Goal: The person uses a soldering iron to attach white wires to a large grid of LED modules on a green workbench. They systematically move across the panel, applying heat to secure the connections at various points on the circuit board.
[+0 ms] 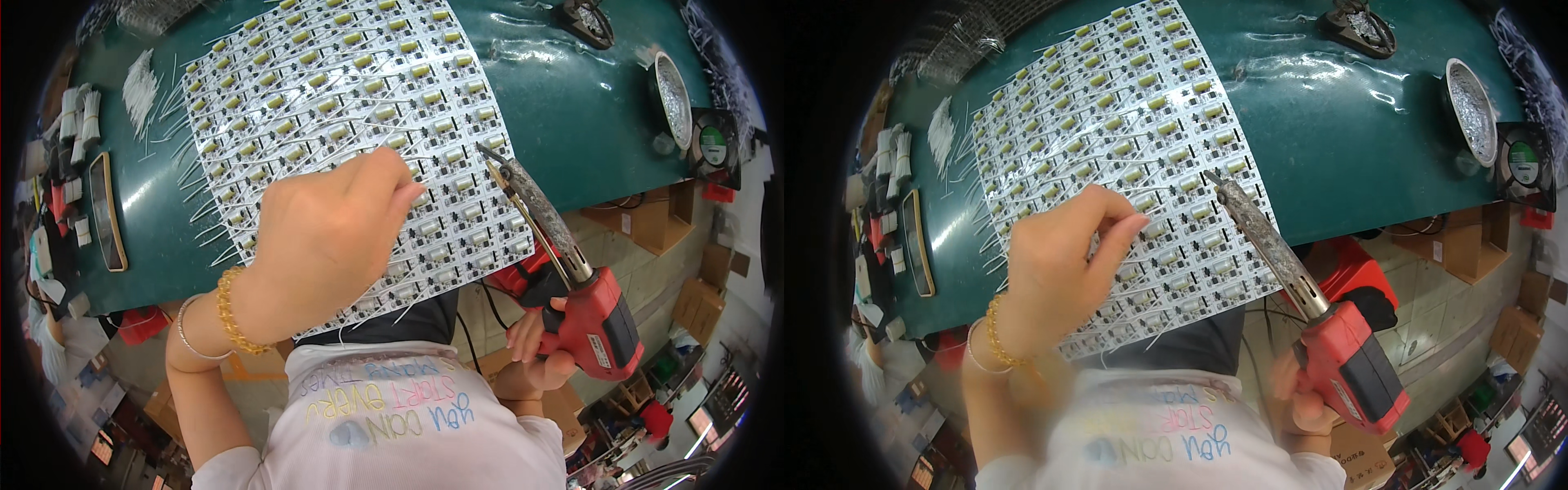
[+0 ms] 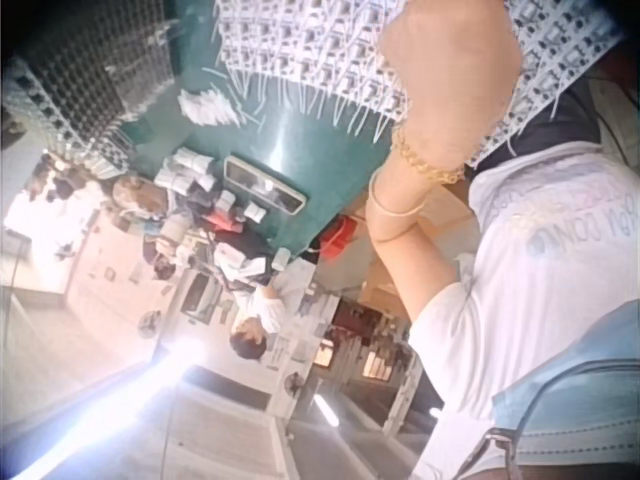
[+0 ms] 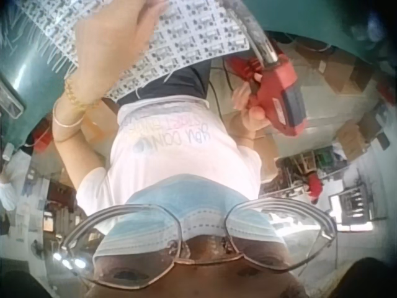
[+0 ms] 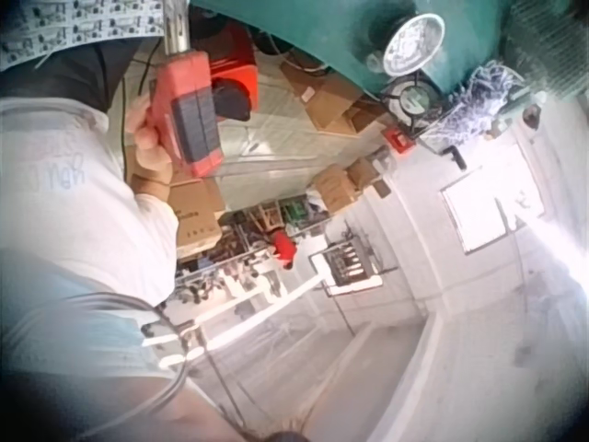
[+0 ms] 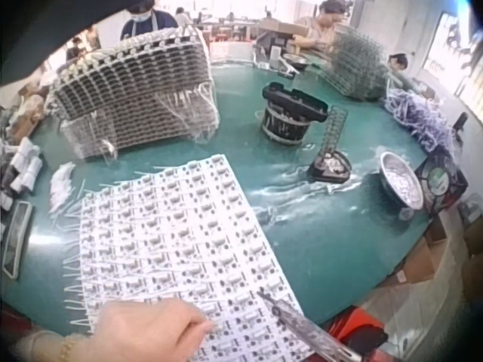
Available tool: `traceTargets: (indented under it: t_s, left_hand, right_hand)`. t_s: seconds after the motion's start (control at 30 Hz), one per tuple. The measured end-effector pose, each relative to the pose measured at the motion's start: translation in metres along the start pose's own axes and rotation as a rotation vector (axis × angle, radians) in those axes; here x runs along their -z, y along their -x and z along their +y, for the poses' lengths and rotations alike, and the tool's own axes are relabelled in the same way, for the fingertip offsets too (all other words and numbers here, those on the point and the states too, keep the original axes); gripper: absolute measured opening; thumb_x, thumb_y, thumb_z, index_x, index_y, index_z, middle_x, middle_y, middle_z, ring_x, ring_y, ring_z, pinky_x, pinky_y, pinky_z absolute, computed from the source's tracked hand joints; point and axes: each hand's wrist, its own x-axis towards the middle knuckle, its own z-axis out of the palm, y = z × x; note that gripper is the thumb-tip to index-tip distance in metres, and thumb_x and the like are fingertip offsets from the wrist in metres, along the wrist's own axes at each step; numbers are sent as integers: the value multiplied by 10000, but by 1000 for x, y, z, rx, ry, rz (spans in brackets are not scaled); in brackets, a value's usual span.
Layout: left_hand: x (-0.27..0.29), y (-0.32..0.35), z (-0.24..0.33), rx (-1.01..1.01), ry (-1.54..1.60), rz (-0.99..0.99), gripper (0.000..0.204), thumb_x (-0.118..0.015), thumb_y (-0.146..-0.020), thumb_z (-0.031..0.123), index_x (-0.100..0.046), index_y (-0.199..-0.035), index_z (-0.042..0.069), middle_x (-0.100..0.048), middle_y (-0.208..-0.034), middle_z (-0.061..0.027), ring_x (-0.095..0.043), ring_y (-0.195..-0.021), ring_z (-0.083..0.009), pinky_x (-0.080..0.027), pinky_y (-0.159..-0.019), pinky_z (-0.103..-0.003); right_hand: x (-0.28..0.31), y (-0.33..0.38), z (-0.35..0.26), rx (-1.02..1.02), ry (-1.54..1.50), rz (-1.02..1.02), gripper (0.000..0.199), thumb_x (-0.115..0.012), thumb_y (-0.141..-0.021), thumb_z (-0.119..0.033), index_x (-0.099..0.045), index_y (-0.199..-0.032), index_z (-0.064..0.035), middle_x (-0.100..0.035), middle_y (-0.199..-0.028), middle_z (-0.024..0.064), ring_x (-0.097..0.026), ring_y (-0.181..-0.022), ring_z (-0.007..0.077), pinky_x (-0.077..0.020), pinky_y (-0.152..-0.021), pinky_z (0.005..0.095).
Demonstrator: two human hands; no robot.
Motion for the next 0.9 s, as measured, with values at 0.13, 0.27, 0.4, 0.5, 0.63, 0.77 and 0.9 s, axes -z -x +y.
traceTargets:
  t_s: [0.13,0.27,0.4,0.5,0.63,0.77,0.9]
  left_hand:
    - [-20,4,4,-24,-79,90,110,-693,-804,64,-586,-778,58,-580,-578,-45,-547,-465,-174,-399,-446,-285]
    - [-26,5,1,-53,-126,120,128,-696,-794,58,-574,-755,70,-542,-544,-21,-506,-439,-166,-378,-439,-289]
    - [-28,5,1,-95,-149,144,137,-697,-787,51,-569,-742,74,-525,-531,-9,-480,-425,-159,-367,-436,-284]
    - [-31,5,1,-90,-164,167,195,-675,-785,79,-496,-707,87,-474,-552,-19,-459,-435,-177,-367,-443,-297]
    - [-32,5,1,-73,-154,161,218,-662,-780,93,-463,-689,93,-459,-563,-25,-457,-441,-189,-368,-445,-303]
    - [-32,4,1,-63,-142,163,212,-659,-781,97,-468,-689,91,-472,-558,-28,-465,-437,-194,-368,-440,-305]
    - [-31,5,0,-46,-142,166,210,-655,-784,99,-469,-687,90,-478,-554,-31,-468,-434,-197,-368,-437,-306]
  right_hand:
    - [-1,0,-2,-49,-42,-38,861,-510,-838,-660,-358,-1272,69,-450,-496,-7,-443,-412,121,-409,-443,252]
    - [17,29,16,-116,-88,49,886,-515,-820,-680,-363,-1269,68,-458,-510,-5,-442,-423,125,-412,-461,267]
    - [15,31,22,-103,-199,111,712,-594,-773,-507,-417,-1186,45,-507,-664,26,-494,-579,160,-424,-562,288]
    - [12,45,10,-413,-123,319,371,-720,-728,-113,-519,-1024,-16,-598,-947,88,-590,-867,229,-449,-753,315]
    - [15,39,6,-329,350,154,371,-712,-712,-120,-510,-1011,-32,-593,-934,97,-590,-832,253,-446,-744,319]
    - [17,42,8,-367,282,172,355,-706,-713,-149,-508,-990,-48,-594,-936,83,-587,-832,237,-444,-733,315]
    - [24,48,13,-482,55,191,278,-662,-786,-204,-516,-980,-69,-592,-959,54,-582,-864,199,-442,-753,308]
